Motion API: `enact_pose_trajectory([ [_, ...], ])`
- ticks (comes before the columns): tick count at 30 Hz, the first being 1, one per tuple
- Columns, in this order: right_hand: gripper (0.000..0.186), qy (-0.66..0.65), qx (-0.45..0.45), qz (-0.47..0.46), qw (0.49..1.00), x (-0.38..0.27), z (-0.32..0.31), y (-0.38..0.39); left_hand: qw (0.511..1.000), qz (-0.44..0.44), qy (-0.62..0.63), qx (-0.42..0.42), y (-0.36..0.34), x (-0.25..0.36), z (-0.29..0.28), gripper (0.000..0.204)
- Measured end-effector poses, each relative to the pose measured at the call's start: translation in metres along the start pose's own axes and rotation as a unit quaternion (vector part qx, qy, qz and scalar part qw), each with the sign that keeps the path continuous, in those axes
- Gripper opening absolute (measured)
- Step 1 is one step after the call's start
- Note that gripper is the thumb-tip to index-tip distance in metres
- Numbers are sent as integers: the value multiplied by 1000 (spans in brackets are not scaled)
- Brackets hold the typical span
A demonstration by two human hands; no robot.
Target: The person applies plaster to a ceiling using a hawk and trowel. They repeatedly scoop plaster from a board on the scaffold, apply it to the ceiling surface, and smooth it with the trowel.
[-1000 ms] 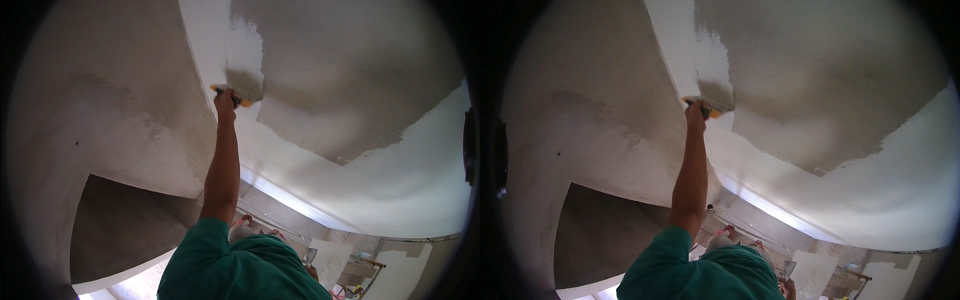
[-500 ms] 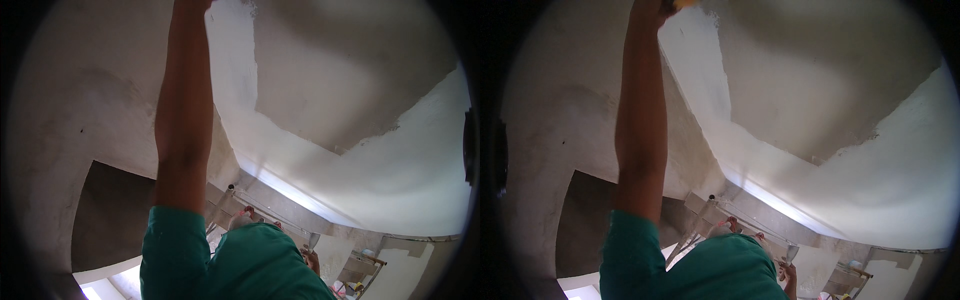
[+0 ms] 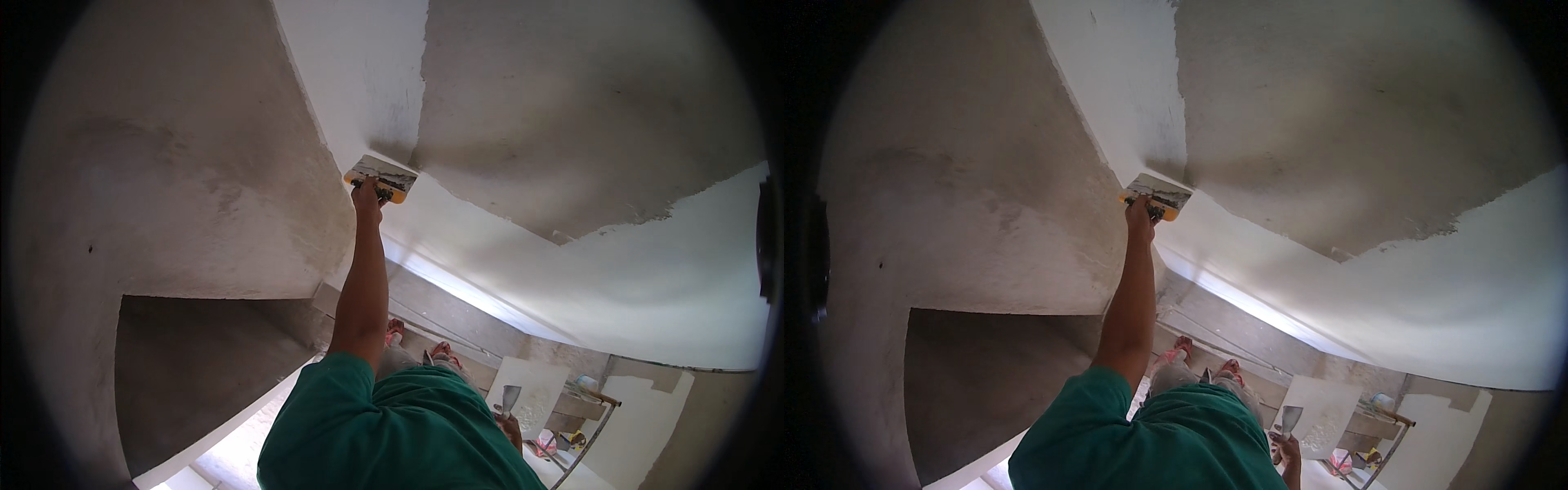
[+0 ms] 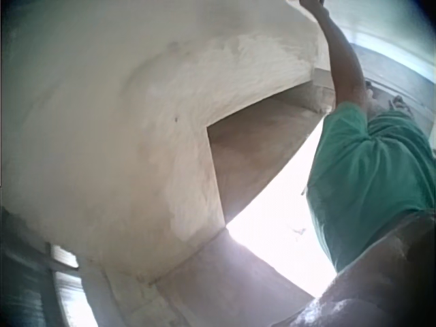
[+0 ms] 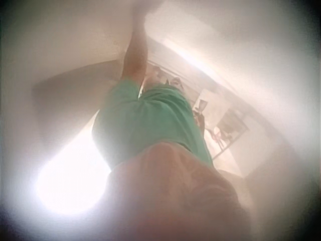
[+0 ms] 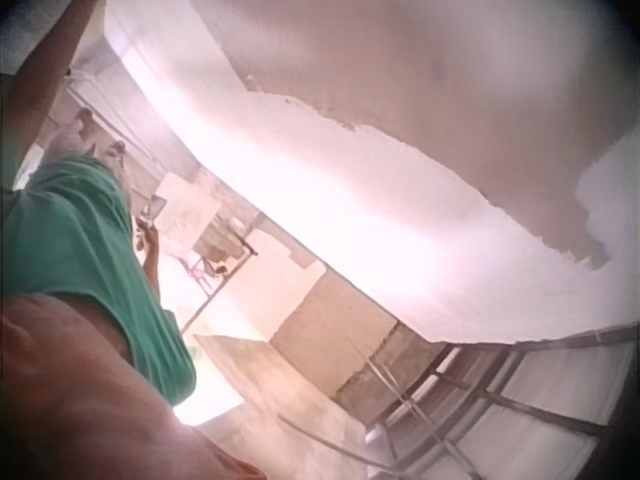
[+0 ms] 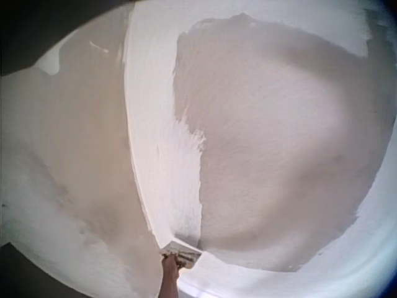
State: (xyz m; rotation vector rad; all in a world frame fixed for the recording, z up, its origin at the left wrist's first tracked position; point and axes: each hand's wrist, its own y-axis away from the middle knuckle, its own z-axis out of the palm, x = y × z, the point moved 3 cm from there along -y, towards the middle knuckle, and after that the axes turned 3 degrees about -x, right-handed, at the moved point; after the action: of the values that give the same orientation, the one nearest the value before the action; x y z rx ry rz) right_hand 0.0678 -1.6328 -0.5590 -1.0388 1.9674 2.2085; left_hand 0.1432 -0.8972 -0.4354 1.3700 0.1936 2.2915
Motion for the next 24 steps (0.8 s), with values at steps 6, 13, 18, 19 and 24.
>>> enact_pose_trajectory([
  [6, 44, 22, -2, 28, 999, -8, 16, 14, 998, 22, -55, -15, -18, 29, 33, 23],
  [13, 43, -29, -109, -19, 993, -20, 23, 3, 989, 88, -116, -23, 11, 135, 111, 33],
  [18, 40, -27, -78, 13, 997, 10, -5, -27, 968, 175, -136, -122, 122, 287, 228, 30],
  [19, 40, -11, -70, 21, 997, 2, -2, -36, 958, 199, -139, -153, 135, 311, 230, 29],
  [24, 39, 50, -36, 31, 998, -26, 1, -33, 942, 262, -116, -174, 170, 301, 171, 24],
])
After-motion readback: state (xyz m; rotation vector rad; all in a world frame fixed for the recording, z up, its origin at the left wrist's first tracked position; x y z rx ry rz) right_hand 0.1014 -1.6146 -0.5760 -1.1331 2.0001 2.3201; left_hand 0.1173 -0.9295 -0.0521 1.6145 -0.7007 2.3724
